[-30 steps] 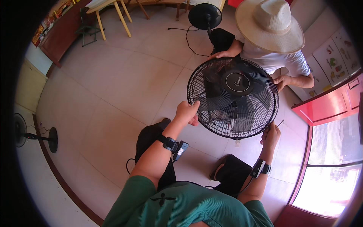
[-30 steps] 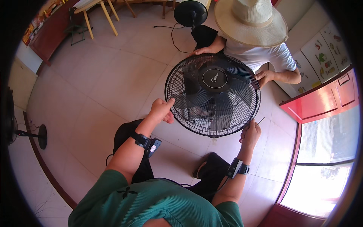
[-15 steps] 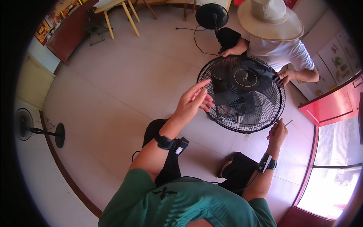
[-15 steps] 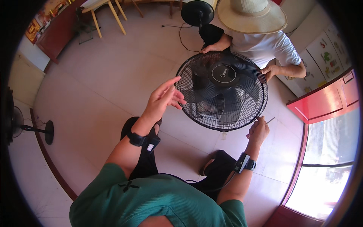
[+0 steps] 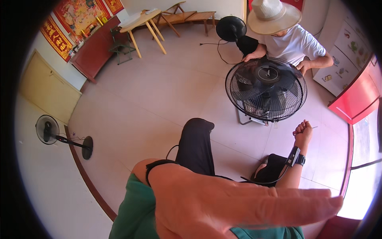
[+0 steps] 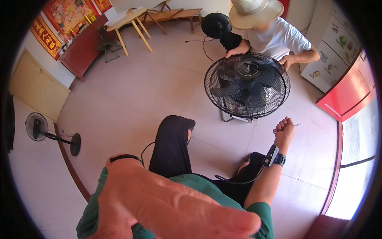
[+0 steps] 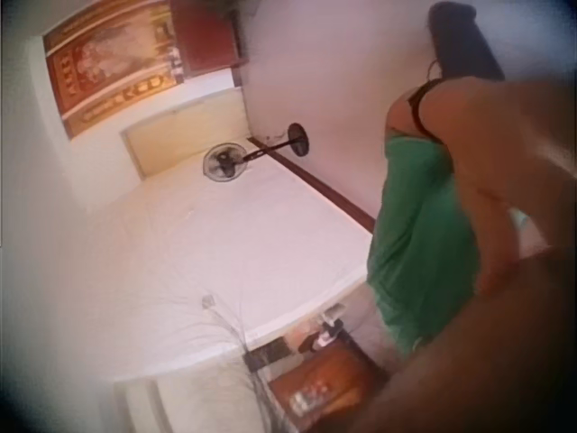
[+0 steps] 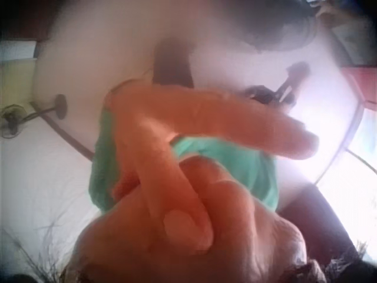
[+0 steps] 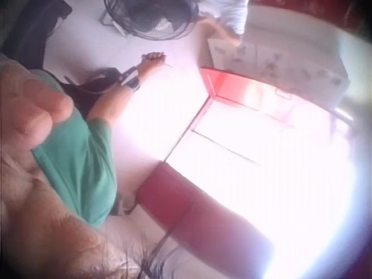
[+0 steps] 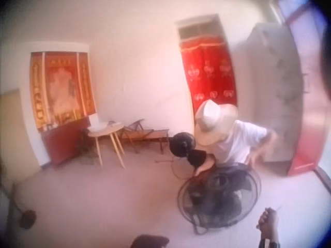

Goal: The person uses a screwdriver to loosen and tighten the clip on a pedestal fan's grille while being assisted by another person, then removes and reattaches the front protective grille.

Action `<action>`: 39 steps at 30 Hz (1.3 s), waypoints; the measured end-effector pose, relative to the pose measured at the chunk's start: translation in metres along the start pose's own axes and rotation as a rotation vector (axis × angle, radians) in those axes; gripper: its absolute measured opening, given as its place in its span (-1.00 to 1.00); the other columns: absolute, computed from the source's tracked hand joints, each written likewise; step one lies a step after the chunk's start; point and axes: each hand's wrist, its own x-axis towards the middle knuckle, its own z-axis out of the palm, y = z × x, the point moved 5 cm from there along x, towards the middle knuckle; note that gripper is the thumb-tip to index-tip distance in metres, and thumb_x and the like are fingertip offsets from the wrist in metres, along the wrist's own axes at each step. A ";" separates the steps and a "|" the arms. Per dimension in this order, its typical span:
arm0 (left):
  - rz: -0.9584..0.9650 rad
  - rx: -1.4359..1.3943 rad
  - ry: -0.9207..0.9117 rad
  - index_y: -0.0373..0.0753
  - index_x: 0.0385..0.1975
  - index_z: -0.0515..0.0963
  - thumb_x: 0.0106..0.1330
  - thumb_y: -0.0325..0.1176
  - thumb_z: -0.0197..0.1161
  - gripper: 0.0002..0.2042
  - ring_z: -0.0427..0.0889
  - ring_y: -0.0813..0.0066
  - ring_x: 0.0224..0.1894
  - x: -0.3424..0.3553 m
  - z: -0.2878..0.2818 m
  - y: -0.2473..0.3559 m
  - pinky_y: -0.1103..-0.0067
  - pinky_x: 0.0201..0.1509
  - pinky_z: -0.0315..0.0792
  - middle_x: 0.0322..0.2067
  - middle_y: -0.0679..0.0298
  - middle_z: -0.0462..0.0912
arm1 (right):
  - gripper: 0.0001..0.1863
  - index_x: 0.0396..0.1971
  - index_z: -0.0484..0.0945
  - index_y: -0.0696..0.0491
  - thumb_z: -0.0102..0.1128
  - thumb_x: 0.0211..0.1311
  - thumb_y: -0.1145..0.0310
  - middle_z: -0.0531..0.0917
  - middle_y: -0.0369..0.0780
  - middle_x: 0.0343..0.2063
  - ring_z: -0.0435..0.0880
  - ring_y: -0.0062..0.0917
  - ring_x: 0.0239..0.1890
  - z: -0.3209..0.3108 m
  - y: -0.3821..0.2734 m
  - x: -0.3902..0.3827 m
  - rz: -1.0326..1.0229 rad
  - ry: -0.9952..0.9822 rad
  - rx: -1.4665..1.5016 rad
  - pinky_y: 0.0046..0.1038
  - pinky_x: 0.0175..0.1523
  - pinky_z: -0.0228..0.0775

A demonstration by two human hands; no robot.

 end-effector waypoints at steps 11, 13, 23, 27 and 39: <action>-0.176 -0.144 -0.120 -0.23 0.15 0.16 0.41 -0.08 -0.08 -0.56 0.48 0.03 0.10 0.036 0.062 -0.025 0.29 0.06 0.45 0.06 -0.25 0.41 | -0.86 -0.49 0.37 0.04 -0.03 0.28 0.37 0.22 -0.43 -0.74 0.04 -0.72 -0.79 -0.008 -0.008 0.007 -0.044 0.025 0.191 -0.61 -0.72 -0.15; -0.212 -0.179 -0.137 -0.23 0.13 0.18 0.41 -0.10 -0.08 -0.58 0.48 0.03 0.09 0.041 0.070 -0.034 0.29 0.06 0.46 0.05 -0.26 0.41 | -0.86 -0.48 0.37 0.05 -0.03 0.28 0.37 0.23 -0.41 -0.74 0.05 -0.72 -0.79 -0.011 -0.014 0.010 -0.055 -0.014 0.175 -0.61 -0.72 -0.14; -0.354 -0.308 -0.143 -0.24 0.00 0.26 0.41 -0.21 -0.08 -0.71 0.51 -0.01 0.05 0.056 0.082 -0.069 0.28 0.05 0.47 0.02 -0.30 0.42 | -0.84 -0.43 0.37 0.12 -0.07 0.33 0.38 0.26 -0.40 -0.70 0.08 -0.72 -0.74 -0.008 -0.016 0.008 -0.064 -0.055 0.187 -0.63 -0.68 -0.12; -0.394 -0.334 -0.146 -0.25 -0.05 0.29 0.41 -0.26 -0.07 -0.76 0.53 -0.02 0.03 0.061 0.083 -0.080 0.27 0.05 0.48 0.00 -0.32 0.43 | -0.85 -0.42 0.38 0.15 -0.06 0.32 0.40 0.29 -0.37 -0.69 0.12 -0.71 -0.73 -0.012 -0.013 0.012 -0.073 -0.080 0.197 -0.63 -0.67 -0.09; -0.506 -0.359 -0.144 -0.27 -0.20 0.40 0.42 -0.38 -0.07 -0.87 0.57 -0.06 -0.02 0.077 0.067 -0.091 0.26 0.05 0.50 -0.04 -0.37 0.45 | -0.82 -0.42 0.40 0.17 -0.03 0.33 0.37 0.35 -0.34 -0.66 0.18 -0.70 -0.70 -0.012 -0.016 0.009 -0.084 -0.051 0.196 -0.62 -0.64 -0.02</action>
